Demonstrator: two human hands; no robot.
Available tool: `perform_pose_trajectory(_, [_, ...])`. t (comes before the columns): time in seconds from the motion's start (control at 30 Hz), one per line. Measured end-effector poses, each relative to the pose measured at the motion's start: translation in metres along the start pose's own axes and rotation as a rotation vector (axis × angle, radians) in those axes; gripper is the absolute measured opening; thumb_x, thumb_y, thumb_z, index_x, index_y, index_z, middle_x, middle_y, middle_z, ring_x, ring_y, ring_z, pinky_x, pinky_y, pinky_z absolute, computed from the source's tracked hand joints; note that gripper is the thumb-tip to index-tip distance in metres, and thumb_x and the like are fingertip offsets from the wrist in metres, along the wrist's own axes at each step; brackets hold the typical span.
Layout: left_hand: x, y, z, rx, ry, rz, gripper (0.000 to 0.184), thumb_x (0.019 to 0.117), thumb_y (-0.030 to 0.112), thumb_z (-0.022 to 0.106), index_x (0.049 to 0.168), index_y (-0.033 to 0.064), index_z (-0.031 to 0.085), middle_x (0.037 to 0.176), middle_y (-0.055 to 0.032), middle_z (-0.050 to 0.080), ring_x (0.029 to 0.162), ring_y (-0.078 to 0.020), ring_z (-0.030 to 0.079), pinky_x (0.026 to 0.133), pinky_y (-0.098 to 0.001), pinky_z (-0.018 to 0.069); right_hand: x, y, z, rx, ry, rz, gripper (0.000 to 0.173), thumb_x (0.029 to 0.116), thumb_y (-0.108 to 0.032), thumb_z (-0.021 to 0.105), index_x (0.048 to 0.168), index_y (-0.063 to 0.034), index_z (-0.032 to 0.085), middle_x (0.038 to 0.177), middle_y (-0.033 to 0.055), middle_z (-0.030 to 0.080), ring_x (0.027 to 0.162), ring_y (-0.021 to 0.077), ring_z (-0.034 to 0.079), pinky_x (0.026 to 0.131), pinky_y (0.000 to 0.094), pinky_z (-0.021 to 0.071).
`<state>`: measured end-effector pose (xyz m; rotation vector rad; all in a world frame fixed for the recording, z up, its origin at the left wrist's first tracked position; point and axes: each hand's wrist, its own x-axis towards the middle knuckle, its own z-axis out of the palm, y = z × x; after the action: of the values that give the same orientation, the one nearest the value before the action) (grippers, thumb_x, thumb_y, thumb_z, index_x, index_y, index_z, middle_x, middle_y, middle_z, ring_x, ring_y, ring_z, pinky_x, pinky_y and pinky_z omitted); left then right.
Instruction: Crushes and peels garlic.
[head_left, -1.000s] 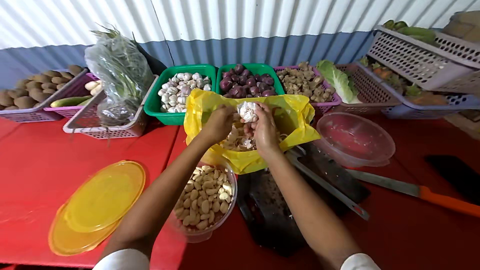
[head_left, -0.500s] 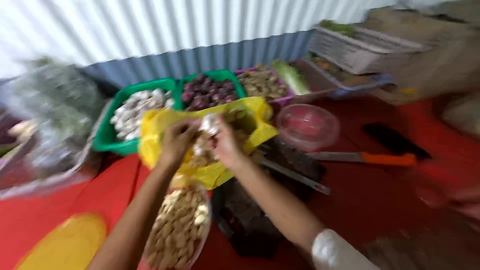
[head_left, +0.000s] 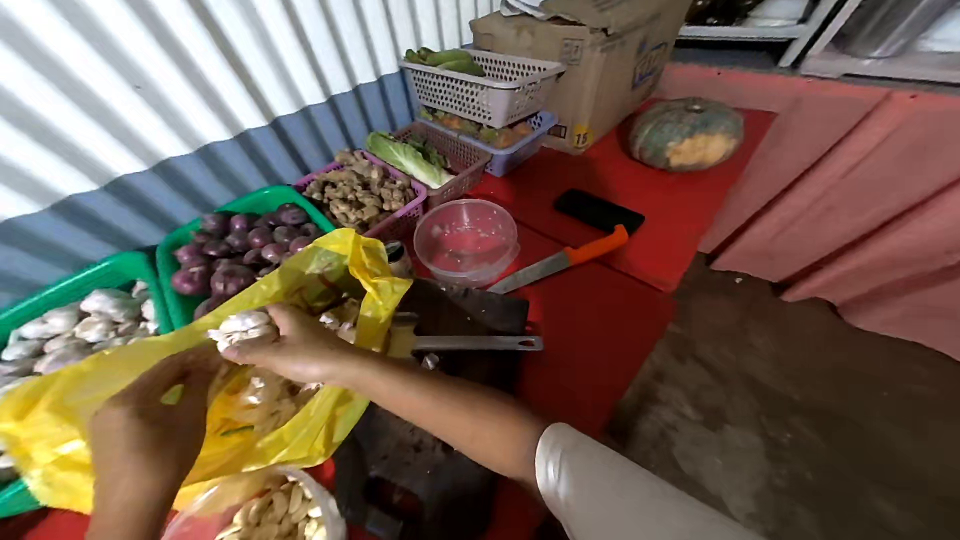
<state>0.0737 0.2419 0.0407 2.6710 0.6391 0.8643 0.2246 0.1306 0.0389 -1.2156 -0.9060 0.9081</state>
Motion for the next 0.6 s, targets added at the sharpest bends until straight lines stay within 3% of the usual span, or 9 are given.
perform_pose_trajectory(0.03, [0.001,-0.002,-0.001,0.009,-0.010,-0.010,0.029,0.1018,0.011,0.055,0.121,-0.0073,0.067,0.108,-0.0299,0.070,0.097,-0.0450,0.069,0.087,-0.0625,0.0523,0.002,0.003,0.001,-0.049,-0.010,-0.025,0.051,0.1007,-0.012,0.065,0.143,0.0098,0.046,0.133,0.0314,0.058,0.120,0.0339,0.061,0.104,0.0467,0.0487])
perform_pose_trajectory(0.1, [0.003,-0.002,-0.005,-0.005,-0.056,-0.061,0.030,0.1016,0.006,0.055,0.128,-0.0056,0.065,0.127,-0.0317,0.064,0.117,-0.0497,0.062,0.097,-0.0660,0.0481,0.003,0.006,0.000,-0.141,-0.045,-0.034,0.052,0.1016,-0.014,0.064,0.145,0.0068,0.045,0.133,0.0306,0.059,0.122,0.0354,0.061,0.104,0.0486,0.0482])
perform_pose_trajectory(0.13, [0.004,-0.001,-0.006,-0.030,-0.074,-0.092,0.030,0.1017,0.004,0.055,0.129,-0.0061,0.064,0.134,-0.0313,0.060,0.125,-0.0476,0.059,0.102,-0.0636,0.0473,0.003,0.008,0.000,-0.179,-0.074,-0.031,0.053,0.1025,-0.015,0.063,0.148,0.0045,0.043,0.133,0.0299,0.059,0.122,0.0356,0.061,0.104,0.0498,0.0481])
perform_pose_trajectory(0.2, [0.005,0.005,-0.007,-0.148,-0.036,-0.190,0.029,0.1047,0.006,0.052,0.127,-0.0082,0.064,0.127,-0.0271,0.065,0.118,-0.0349,0.064,0.101,-0.0520,0.0502,0.005,0.015,-0.001,-0.238,-0.132,-0.042,0.053,0.1028,-0.015,0.062,0.149,0.0002,0.043,0.132,0.0279,0.060,0.119,0.0357,0.063,0.102,0.0527,0.0500])
perform_pose_trajectory(0.27, [0.008,0.014,-0.007,-0.329,-0.049,-0.352,0.036,0.1102,0.021,0.044,0.132,-0.0031,0.060,0.116,-0.0196,0.068,0.101,-0.0224,0.068,0.091,-0.0434,0.0546,0.006,0.017,0.000,-0.279,-0.186,-0.051,0.053,0.1020,-0.016,0.064,0.149,-0.0028,0.044,0.127,0.0250,0.063,0.107,0.0322,0.066,0.093,0.0496,0.0545])
perform_pose_trajectory(0.33, [0.009,0.021,-0.008,-0.492,-0.150,-0.438,0.041,0.1105,0.032,0.044,0.138,0.0051,0.057,0.110,-0.0120,0.068,0.090,-0.0157,0.067,0.084,-0.0386,0.0570,0.006,0.017,0.001,-0.292,-0.221,-0.038,0.047,0.1024,-0.017,0.063,0.145,-0.0051,0.047,0.111,0.0196,0.066,0.081,0.0227,0.065,0.072,0.0388,0.0557])
perform_pose_trajectory(0.4, [0.009,0.019,-0.007,-0.622,-0.183,-0.422,0.038,0.1097,0.029,0.047,0.137,0.0060,0.059,0.106,-0.0079,0.069,0.086,-0.0122,0.066,0.081,-0.0342,0.0574,0.007,0.018,0.001,-0.206,-0.258,-0.060,0.044,0.1028,-0.014,0.062,0.142,-0.0030,0.047,0.096,0.0132,0.066,0.066,0.0139,0.061,0.060,0.0286,0.0538])
perform_pose_trajectory(0.5, [0.008,0.013,-0.008,-0.880,-0.113,-0.432,0.034,0.1107,0.023,0.042,0.133,0.0044,0.060,0.102,-0.0034,0.070,0.087,-0.0100,0.068,0.083,-0.0316,0.0587,0.006,0.018,-0.001,-0.060,-0.270,-0.155,0.043,0.1043,-0.008,0.056,0.144,0.0031,0.046,0.086,0.0087,0.068,0.062,0.0095,0.063,0.057,0.0251,0.0557])
perform_pose_trajectory(0.6, [0.005,0.013,-0.012,-1.030,-0.095,-0.469,0.032,0.1111,0.021,0.041,0.132,0.0043,0.058,0.106,-0.0041,0.069,0.091,-0.0120,0.069,0.086,-0.0324,0.0587,0.005,0.015,-0.003,-0.074,-0.198,-0.183,0.032,0.1054,-0.007,0.053,0.136,0.0045,0.053,0.086,0.0087,0.068,0.065,0.0104,0.066,0.060,0.0268,0.0584])
